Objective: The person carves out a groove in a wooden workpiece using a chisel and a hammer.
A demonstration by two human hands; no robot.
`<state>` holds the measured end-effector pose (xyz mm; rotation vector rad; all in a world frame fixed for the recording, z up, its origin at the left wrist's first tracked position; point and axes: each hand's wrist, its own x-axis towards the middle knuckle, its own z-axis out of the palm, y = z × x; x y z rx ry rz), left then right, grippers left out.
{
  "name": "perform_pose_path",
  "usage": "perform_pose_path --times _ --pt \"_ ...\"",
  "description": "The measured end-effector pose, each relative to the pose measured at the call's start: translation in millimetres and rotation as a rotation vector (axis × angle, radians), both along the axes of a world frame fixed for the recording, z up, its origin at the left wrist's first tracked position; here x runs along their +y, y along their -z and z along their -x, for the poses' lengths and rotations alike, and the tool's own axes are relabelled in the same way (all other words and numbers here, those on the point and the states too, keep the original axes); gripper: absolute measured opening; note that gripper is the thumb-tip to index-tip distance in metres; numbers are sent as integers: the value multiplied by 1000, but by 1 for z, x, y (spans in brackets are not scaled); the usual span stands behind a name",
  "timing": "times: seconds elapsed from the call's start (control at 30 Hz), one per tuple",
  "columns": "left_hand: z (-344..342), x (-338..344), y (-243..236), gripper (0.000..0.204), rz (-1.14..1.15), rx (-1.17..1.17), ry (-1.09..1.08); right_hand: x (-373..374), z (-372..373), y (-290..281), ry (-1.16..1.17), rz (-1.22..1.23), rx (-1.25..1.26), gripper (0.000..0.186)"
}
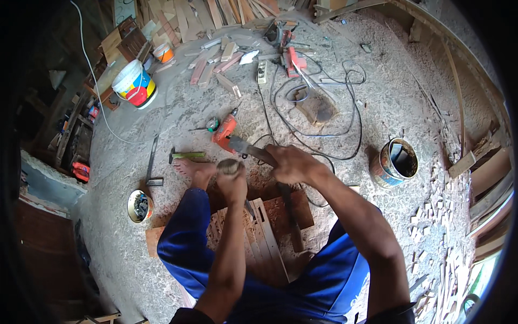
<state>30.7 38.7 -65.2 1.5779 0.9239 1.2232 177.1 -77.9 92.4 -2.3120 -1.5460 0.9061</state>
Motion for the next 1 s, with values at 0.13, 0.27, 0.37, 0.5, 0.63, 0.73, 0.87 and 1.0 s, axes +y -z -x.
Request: perform_pose_path --times 0.13,0.27,0.37,0.5,0.63,0.73,0.87,1.0 --pt "15 -41 -30 11 -82 43 -26 -55 4 58 281 -334 370 44" --pt "6 -3 -7 10 22 73 -35 -58 15 40 464 -193 557 44" --pt "1 47 41 11 364 221 8 -72 17 67 422 -408 693 44" --pt "-16 28 8 10 77 140 -25 -75 17 45 498 -399 751 42" --pt "1 -20 -16 10 -163 47 -87 -90 12 77 463 -403 493 48" --pt "-2 64 32 13 300 226 -85 -81 4 84 412 -434 442 54" --pt "-8 82 65 17 407 358 -94 -77 15 71 536 -356 594 56" --pt "-19 20 14 15 5 31 -32 -93 13 73 636 -372 649 51"
